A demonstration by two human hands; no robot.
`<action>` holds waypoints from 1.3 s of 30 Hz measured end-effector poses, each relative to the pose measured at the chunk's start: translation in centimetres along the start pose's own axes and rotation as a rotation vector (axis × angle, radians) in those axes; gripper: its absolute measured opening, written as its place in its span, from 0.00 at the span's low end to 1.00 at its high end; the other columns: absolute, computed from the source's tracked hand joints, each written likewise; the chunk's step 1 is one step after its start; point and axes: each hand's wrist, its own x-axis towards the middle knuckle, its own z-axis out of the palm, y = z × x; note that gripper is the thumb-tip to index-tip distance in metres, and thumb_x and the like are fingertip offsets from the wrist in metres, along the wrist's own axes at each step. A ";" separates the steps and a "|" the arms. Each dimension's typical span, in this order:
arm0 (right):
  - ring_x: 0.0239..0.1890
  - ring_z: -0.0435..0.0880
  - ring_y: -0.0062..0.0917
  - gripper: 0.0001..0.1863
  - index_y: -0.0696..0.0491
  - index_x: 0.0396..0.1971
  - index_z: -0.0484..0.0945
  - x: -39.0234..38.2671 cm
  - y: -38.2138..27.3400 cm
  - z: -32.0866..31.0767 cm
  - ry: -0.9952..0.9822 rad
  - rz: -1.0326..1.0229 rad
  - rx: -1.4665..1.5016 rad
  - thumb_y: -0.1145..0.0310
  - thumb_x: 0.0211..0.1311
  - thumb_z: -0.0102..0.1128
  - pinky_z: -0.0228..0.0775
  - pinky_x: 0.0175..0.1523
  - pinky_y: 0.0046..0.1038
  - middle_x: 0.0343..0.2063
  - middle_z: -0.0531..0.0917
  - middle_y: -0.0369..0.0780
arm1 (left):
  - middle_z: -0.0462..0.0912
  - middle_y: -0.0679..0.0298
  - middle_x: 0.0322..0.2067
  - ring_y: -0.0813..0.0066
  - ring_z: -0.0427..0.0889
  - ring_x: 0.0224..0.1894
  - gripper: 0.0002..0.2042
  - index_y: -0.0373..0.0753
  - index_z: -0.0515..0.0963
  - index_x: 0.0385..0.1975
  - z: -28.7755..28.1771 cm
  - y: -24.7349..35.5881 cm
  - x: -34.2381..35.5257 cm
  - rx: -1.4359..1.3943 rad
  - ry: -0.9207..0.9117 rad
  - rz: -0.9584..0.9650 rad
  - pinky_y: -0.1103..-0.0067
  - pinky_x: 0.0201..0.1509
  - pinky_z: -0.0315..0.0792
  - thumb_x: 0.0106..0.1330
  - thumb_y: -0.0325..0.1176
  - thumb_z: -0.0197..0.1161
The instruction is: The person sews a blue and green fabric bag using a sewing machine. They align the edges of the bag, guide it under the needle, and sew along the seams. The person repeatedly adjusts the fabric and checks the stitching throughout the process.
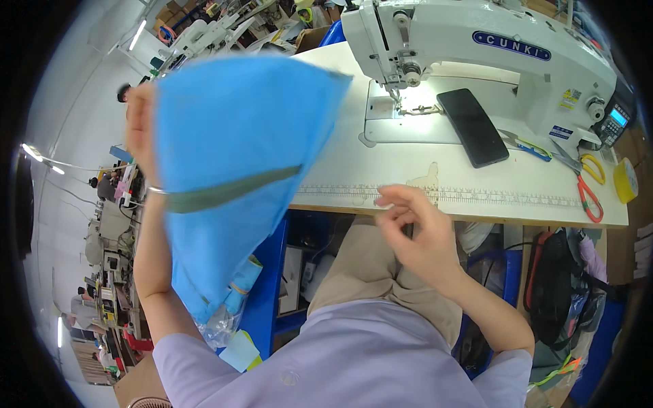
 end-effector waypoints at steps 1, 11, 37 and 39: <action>0.55 0.83 0.30 0.32 0.60 0.64 0.71 0.0 -0.2 0.0 -0.032 -0.091 -0.107 0.70 0.61 0.74 0.76 0.57 0.30 0.54 0.82 0.46 | 0.78 0.71 0.31 0.87 0.78 0.34 0.10 0.39 0.80 0.43 -0.8 -1.9 1.0 -0.096 0.130 -0.012 0.89 0.38 0.71 0.79 0.38 0.59; 0.77 0.59 0.51 0.65 0.59 0.78 0.50 -0.3 -1.2 6.9 -0.279 -0.575 -0.115 0.57 0.44 0.83 0.59 0.77 0.44 0.76 0.57 0.56 | 0.81 0.62 0.40 0.76 0.80 0.42 0.14 0.37 0.78 0.51 -12.6 3.6 0.9 0.069 0.211 -0.111 0.81 0.47 0.73 0.76 0.41 0.61; 0.59 0.79 0.29 0.26 0.52 0.59 0.78 0.7 3.0 9.5 0.127 0.979 1.215 0.48 0.77 0.51 0.68 0.68 0.36 0.56 0.82 0.41 | 0.82 0.54 0.57 0.55 0.80 0.60 0.17 0.39 0.81 0.56 13.0 -11.6 -9.4 0.403 -0.782 0.128 0.63 0.67 0.71 0.69 0.29 0.59; 0.51 0.79 0.24 0.23 0.53 0.50 0.82 -0.5 3.7 9.0 0.182 0.789 1.003 0.48 0.78 0.52 0.70 0.59 0.33 0.47 0.84 0.37 | 0.78 0.54 0.63 0.53 0.75 0.66 0.20 0.39 0.77 0.61 13.6 -13.5 -10.7 0.461 -0.731 0.175 0.59 0.73 0.65 0.69 0.30 0.57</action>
